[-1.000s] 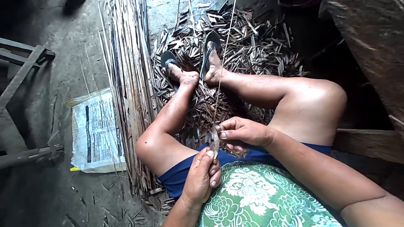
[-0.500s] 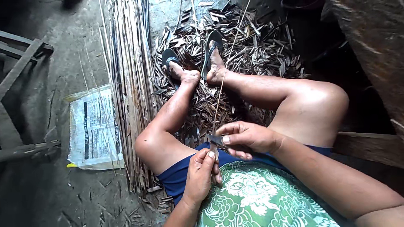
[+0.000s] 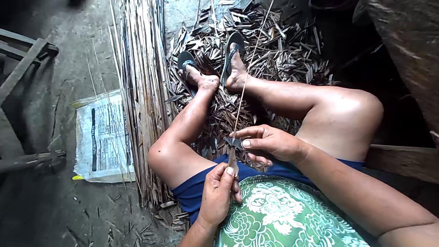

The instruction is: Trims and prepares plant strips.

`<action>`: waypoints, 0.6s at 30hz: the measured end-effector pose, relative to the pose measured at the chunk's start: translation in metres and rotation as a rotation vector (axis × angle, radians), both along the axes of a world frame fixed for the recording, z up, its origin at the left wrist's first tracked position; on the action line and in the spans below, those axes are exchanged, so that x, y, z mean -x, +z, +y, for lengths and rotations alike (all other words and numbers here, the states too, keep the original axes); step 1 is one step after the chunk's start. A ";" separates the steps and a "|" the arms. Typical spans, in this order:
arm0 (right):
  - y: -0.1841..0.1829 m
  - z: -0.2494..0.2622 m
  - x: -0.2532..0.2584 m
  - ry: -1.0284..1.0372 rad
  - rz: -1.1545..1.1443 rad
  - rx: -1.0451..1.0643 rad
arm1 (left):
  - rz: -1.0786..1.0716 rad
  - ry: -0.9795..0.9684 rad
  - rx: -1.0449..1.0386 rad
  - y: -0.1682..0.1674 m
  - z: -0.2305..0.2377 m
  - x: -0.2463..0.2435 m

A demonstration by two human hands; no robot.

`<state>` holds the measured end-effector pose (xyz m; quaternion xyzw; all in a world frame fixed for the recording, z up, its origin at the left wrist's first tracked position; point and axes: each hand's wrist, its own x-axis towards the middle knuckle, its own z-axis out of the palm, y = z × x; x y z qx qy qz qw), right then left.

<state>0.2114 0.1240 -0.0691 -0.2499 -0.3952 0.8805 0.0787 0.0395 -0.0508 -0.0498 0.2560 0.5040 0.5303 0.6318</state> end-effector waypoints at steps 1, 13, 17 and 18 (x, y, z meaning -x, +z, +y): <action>0.001 0.002 0.001 -0.052 -0.040 -0.017 | -0.013 -0.003 -0.002 0.000 -0.001 0.000; -0.007 -0.020 -0.001 0.068 0.118 0.192 | -0.444 0.034 0.062 -0.004 0.001 -0.004; -0.013 -0.023 -0.001 0.039 0.190 0.197 | -0.799 -0.005 0.099 -0.004 0.002 0.001; -0.015 -0.024 0.000 0.027 0.200 0.189 | -0.900 -0.028 0.106 -0.005 0.003 0.002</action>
